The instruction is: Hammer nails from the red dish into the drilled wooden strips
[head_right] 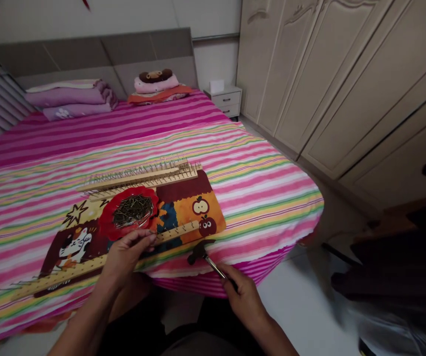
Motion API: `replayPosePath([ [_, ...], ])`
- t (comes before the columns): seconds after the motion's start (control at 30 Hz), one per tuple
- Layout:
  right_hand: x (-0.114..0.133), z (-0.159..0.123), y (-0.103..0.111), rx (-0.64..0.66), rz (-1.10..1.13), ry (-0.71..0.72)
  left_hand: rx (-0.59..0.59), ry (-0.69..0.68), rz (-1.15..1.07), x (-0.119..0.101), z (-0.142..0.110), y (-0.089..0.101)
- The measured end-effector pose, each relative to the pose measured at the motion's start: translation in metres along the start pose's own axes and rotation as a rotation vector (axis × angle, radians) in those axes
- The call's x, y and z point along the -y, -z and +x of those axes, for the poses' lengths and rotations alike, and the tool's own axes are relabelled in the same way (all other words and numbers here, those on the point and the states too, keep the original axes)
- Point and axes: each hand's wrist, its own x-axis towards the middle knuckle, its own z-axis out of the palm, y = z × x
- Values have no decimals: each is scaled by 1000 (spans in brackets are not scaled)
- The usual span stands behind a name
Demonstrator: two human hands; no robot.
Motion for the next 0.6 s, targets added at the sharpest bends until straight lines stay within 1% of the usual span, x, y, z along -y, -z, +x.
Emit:
replayPosePath([
  [0.13, 0, 0, 1, -1, -3, 9, -122, 19, -33, 28, 2, -19],
  [0.3, -1, 1, 0, -1, -11, 20, -226, -31, 107, 48, 5, -32],
  [0.43, -2, -1, -1, 3, -12, 25, -274, -110, 217, 54, 6, -36],
  [0.6, -5, -2, -1, 8, -9, 40, -295, -179, 328, 50, 6, -39],
])
